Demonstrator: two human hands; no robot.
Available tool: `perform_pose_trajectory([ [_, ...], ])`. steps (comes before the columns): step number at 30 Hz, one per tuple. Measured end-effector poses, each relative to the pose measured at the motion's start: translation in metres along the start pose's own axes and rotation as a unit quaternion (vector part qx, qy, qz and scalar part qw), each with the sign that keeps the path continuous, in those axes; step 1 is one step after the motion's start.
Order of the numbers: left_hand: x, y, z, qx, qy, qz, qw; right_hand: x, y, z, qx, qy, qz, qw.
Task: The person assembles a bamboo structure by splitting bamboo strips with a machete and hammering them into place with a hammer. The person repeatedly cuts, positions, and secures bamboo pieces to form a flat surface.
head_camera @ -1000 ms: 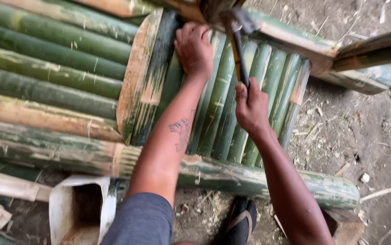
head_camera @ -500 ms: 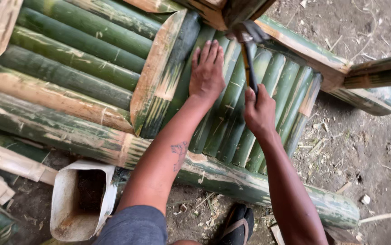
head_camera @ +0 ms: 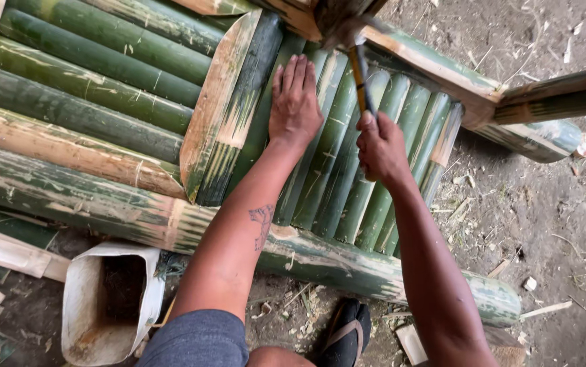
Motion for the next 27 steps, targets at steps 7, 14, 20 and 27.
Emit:
perform_pose_trajectory([
  [7,-0.001,0.000,-0.003,-0.005,0.007,0.004,1.000,0.012,0.004,-0.005,-0.053,-0.005,-0.015,0.998],
  [14,0.002,0.000,-0.003,-0.005,0.006,0.003,1.000,0.001,-0.016,-0.025,-0.346,0.040,-0.148,0.926],
  [20,0.000,0.000,0.002,-0.006,0.001,0.005,1.000,0.012,-0.017,-0.021,-0.513,-0.003,-0.179,0.840],
  [27,0.005,-0.001,-0.001,-0.009,0.016,0.003,1.000,0.017,-0.027,-0.022,-0.402,-0.001,-0.356,0.844],
])
Point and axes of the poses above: each hand's wrist, its own x-axis towards the middle knuckle, its own z-axis out of the palm, y = z × x, the point moved 4 cm from there along x, towards the middle knuckle, and after that the axes turned 1 degree about x, right-handed, at the moved point
